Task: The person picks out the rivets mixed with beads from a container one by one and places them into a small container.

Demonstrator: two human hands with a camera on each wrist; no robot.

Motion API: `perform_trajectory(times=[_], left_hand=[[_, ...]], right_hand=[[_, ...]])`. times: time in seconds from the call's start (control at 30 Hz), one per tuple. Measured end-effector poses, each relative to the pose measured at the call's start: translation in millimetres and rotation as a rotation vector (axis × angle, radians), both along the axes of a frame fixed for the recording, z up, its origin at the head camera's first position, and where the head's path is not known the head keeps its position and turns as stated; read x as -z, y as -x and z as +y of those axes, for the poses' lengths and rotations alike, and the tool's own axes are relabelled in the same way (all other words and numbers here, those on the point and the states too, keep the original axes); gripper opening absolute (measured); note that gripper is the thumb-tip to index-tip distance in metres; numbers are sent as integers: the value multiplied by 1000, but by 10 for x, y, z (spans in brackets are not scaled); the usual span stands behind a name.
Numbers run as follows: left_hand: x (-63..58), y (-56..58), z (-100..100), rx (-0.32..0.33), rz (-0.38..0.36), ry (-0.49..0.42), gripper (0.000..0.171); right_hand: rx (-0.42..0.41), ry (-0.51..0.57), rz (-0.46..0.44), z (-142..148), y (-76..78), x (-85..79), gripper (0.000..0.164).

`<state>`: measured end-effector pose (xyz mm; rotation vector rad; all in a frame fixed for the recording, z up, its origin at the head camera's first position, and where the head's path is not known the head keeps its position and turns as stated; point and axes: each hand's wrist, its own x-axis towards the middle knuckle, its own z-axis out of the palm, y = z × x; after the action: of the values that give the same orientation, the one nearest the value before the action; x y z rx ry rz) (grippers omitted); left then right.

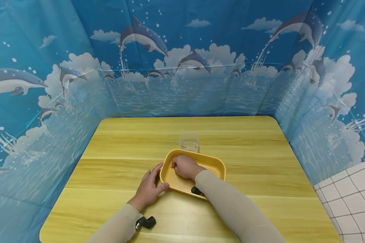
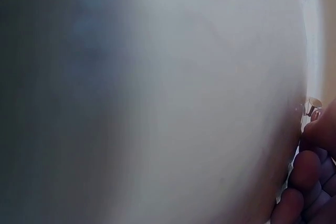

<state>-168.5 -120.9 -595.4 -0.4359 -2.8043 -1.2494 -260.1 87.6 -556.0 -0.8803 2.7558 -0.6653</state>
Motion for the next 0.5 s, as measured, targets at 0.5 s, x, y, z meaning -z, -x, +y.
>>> perform_trajectory(times=[0.5], left_hand=[[-9,-2,-1,9,10,35,88]], right_hand=[[5,39,11,17,15,31,15]])
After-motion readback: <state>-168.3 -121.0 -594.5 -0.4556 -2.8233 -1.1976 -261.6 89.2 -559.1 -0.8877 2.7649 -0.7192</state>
